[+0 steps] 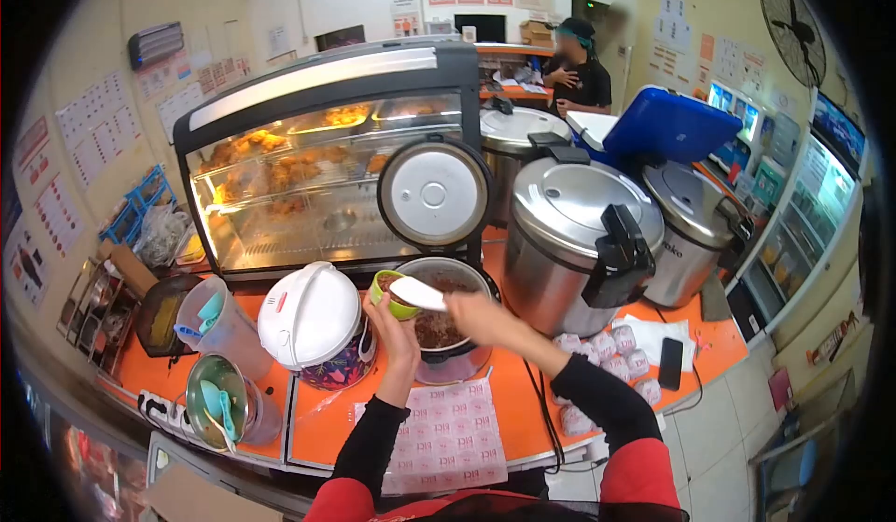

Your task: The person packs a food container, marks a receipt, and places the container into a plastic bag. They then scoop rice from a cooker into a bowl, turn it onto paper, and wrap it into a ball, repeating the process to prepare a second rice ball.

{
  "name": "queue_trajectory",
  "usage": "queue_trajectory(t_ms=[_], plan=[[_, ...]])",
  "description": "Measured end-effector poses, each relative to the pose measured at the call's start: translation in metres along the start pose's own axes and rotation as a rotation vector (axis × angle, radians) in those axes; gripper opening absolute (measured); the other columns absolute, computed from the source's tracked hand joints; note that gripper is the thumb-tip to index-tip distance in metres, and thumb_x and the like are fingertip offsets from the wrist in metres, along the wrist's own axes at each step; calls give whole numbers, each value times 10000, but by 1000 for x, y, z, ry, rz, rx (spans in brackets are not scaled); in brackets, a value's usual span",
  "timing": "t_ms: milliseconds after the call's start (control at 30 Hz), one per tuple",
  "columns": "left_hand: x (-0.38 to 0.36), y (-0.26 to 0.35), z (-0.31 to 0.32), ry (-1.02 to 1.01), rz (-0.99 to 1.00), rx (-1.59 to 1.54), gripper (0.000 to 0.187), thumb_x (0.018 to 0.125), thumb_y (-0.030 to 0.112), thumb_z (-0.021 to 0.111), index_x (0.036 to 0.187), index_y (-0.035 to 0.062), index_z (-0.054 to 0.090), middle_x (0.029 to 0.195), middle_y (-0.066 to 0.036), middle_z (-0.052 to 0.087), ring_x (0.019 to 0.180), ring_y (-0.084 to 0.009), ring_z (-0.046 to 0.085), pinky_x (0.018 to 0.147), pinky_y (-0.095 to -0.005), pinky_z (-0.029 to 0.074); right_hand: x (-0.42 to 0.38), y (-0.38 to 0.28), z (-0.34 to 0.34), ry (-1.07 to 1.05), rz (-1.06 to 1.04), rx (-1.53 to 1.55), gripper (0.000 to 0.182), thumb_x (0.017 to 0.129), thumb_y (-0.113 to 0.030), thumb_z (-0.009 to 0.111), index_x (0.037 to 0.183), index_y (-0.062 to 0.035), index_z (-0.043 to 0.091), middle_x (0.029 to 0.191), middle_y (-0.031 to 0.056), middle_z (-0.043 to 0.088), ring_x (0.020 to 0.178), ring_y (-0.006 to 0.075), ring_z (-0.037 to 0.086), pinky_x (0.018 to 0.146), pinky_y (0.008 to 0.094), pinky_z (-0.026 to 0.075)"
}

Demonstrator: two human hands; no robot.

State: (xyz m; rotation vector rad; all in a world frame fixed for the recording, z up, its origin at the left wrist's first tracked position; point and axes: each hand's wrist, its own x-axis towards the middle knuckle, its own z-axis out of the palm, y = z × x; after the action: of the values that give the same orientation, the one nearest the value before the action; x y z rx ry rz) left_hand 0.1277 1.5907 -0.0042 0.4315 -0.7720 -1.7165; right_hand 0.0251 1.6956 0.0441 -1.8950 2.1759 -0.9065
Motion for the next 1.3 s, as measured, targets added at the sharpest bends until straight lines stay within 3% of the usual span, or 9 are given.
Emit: queue_trajectory(t_ms=[367, 567, 733, 867, 967, 1000, 1100, 1200, 1300], plan=[[6, 27, -6, 73, 51, -361, 462, 892, 403, 419, 1259, 132, 344, 1234, -102, 419, 1118, -273, 470, 827, -492, 484, 62, 58, 2, 39, 155, -21, 403, 919, -325, 356, 906, 16, 570, 854, 245, 604, 865, 412, 570, 757, 455, 435], [-31, 56, 3, 46, 91, -380, 528, 888, 490, 383, 1256, 112, 399, 1228, -95, 480, 1125, -259, 488, 893, -488, 446, 49, 29, 15, 154, -110, -465, 481, 799, -293, 617, 1177, -26, 488, 1209, 159, 501, 1092, 365, 478, 896, 448, 396], [-68, 36, -21, 15, 107, -248, 555, 911, 428, 391, 1331, 80, 292, 1330, -101, 388, 1235, -257, 382, 1034, -389, 293, -19, -37, 90, -25, -145, 1051, 695, 863, -221, 577, 1404, -43, 179, 1429, 143, 265, 1307, 254, 286, 1072, 357, 223], [-131, 15, -47, 20, 255, 231, 550, 877, 313, 491, 1315, 35, 306, 1306, -122, 391, 1267, -281, 330, 1042, -361, 243, -86, -47, 139, 127, 165, 1704, 715, 857, -403, 574, 1391, -83, 222, 1413, 117, 296, 1295, 245, 310, 1069, 404, 269], [-147, 5, -132, -336, 208, 812, 513, 858, 291, 512, 1274, 22, 379, 1297, -142, 396, 1267, -282, 330, 1041, -351, 241, -134, -35, 124, 23, 370, 2059, 886, 748, -604, 590, 1392, -115, 229, 1404, 94, 325, 1298, 249, 323, 1066, 431, 268], [-150, 12, -151, -422, -92, 929, 563, 815, 345, 572, 1240, 7, 427, 1300, -160, 396, 1283, -306, 313, 1053, -436, 217, -151, -24, 126, 33, 445, 2121, 916, 696, -614, 634, 1389, -151, 251, 1398, 95, 341, 1300, 261, 322, 1054, 447, 279], [-167, -6, -215, -759, -145, 1801, 765, 738, 468, 631, 1298, 11, 382, 1373, -166, 338, 1321, -318, 259, 1057, -535, 149, -192, 7, 146, 130, 723, 2085, 855, 708, -481, 692, 1372, -129, 286, 1369, 96, 373, 1256, 261, 377, 1031, 423, 313], [-179, -19, -243, -774, -35, 1889, 1076, 612, 589, 680, 1391, 3, 224, 1457, -174, 208, 1362, -310, 167, 1060, -575, 64, -195, 25, 171, 32, 789, 1377, 797, 664, -292, 761, 1320, -112, 347, 1293, 135, 429, 1188, 281, 428, 972, 433, 377], [-177, -22, -246, -752, -22, 1847, 1161, 585, 613, 684, 1405, -18, 155, 1469, -179, 173, 1373, -301, 134, 1065, -566, 42, -168, 17, 198, -26, 110, 361, 757, 602, -184, 773, 1261, -101, 410, 1220, 172, 459, 1131, 315, 449, 919, 429, 400]])
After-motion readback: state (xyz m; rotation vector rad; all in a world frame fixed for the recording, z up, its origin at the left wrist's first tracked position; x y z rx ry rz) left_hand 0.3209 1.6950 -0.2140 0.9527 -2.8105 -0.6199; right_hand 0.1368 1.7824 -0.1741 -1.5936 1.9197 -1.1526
